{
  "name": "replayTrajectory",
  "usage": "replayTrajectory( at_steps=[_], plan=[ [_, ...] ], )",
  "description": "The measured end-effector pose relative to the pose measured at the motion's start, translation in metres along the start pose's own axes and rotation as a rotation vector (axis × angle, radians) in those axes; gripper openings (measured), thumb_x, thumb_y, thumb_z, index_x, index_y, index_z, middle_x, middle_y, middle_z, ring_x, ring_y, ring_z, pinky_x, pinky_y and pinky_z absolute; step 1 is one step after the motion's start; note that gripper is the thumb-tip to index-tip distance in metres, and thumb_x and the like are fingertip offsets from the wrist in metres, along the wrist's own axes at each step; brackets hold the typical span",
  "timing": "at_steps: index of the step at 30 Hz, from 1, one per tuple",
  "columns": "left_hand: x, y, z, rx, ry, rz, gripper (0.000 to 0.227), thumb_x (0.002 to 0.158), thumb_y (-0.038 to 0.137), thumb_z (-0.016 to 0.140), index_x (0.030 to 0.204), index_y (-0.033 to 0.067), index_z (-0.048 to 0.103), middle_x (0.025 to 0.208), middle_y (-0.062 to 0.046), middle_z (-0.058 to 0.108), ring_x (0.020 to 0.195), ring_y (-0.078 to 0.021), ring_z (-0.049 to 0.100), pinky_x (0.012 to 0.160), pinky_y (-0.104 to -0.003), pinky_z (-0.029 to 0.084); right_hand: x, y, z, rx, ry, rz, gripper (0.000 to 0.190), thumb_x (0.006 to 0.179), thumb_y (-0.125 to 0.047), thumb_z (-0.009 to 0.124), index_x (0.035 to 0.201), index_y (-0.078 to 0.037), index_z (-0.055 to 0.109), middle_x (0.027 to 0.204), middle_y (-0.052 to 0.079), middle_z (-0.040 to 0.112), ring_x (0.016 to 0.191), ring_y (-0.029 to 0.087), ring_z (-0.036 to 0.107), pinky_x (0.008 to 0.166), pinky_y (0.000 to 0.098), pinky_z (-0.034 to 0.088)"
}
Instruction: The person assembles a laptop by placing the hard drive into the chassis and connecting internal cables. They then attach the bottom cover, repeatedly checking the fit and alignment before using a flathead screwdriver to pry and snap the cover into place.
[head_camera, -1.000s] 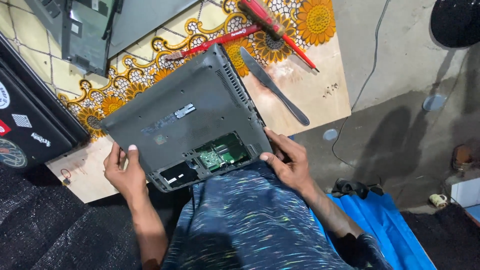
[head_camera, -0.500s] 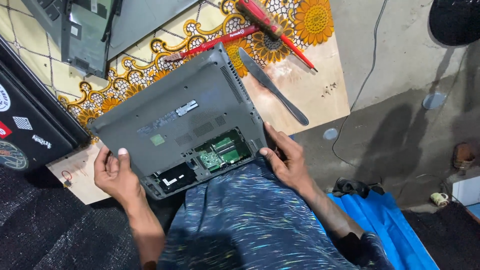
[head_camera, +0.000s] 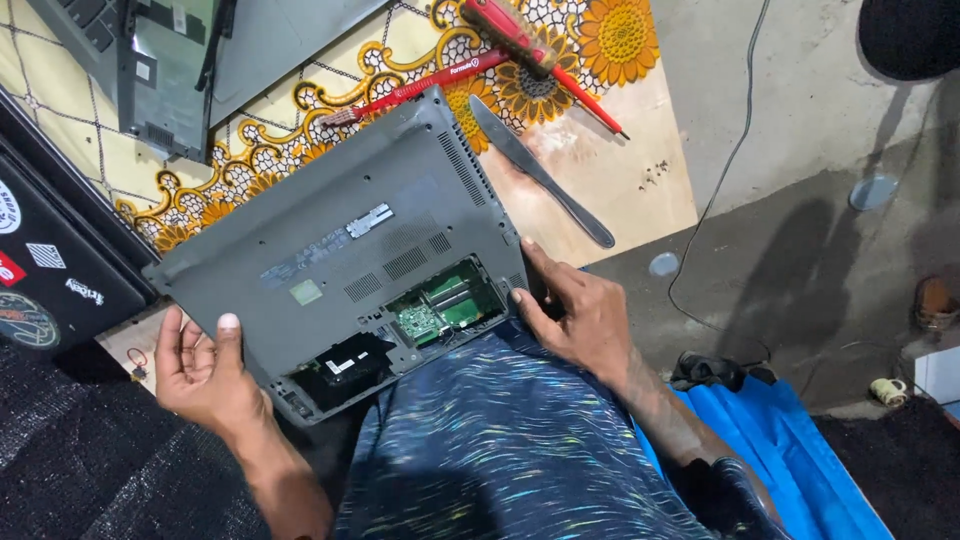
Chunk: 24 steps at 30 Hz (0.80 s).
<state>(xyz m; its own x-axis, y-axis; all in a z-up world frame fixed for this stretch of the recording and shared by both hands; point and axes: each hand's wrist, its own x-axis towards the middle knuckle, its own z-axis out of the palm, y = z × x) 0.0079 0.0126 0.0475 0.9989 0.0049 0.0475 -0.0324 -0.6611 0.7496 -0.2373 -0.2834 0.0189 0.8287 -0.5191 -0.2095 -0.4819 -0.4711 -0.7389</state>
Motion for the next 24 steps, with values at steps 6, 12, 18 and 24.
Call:
replayTrajectory(
  at_steps=[6, 12, 18, 24],
  plan=[
    [0.001, 0.012, -0.011, -0.075, -0.029, -0.042, 0.061, 0.078, -0.017, 0.078, 0.133, -0.0017, 0.055, 0.122, -0.016, 0.056, 0.106, -0.0185, 0.051, 0.094, -0.030, 0.056, 0.002, 0.009, -0.002, -0.015, -0.017, -0.035, 0.051, 0.096, -0.038, 0.060, 0.141, -0.015, 0.051, 0.077, 0.001, 0.069, 0.056, 0.013, 0.059, 0.048, 0.0298, 0.048],
    [0.009, -0.036, -0.003, -0.129, -0.053, -0.240, 0.066, 0.075, -0.015, 0.075, 0.135, 0.0046, 0.054, 0.120, -0.011, 0.057, 0.109, -0.0158, 0.054, 0.093, -0.028, 0.059, 0.011, 0.002, -0.009, -0.050, 0.004, -0.106, 0.051, 0.097, -0.037, 0.063, 0.141, -0.013, 0.051, 0.077, 0.002, 0.063, 0.060, 0.015, 0.056, 0.048, 0.0338, 0.040],
    [0.013, -0.076, 0.001, -0.064, -0.157, -0.183, 0.059, 0.085, -0.013, 0.070, 0.140, 0.0016, 0.051, 0.100, -0.005, 0.048, 0.088, -0.0071, 0.061, 0.084, -0.021, 0.056, 0.031, -0.007, -0.004, -0.008, 0.077, -0.102, 0.044, 0.084, -0.035, 0.072, 0.120, -0.009, 0.069, 0.093, 0.013, 0.065, 0.073, 0.027, 0.065, 0.058, 0.0328, 0.053],
    [0.015, -0.078, -0.006, -0.086, -0.182, -0.211, 0.061, 0.086, -0.011, 0.071, 0.141, 0.0036, 0.051, 0.098, -0.006, 0.050, 0.089, -0.0102, 0.064, 0.086, -0.026, 0.057, 0.057, -0.021, 0.002, 0.069, 0.110, -0.182, 0.055, 0.082, -0.030, 0.077, 0.124, 0.002, 0.062, 0.107, 0.023, 0.061, 0.091, 0.034, 0.065, 0.069, 0.0347, 0.058]
  ],
)
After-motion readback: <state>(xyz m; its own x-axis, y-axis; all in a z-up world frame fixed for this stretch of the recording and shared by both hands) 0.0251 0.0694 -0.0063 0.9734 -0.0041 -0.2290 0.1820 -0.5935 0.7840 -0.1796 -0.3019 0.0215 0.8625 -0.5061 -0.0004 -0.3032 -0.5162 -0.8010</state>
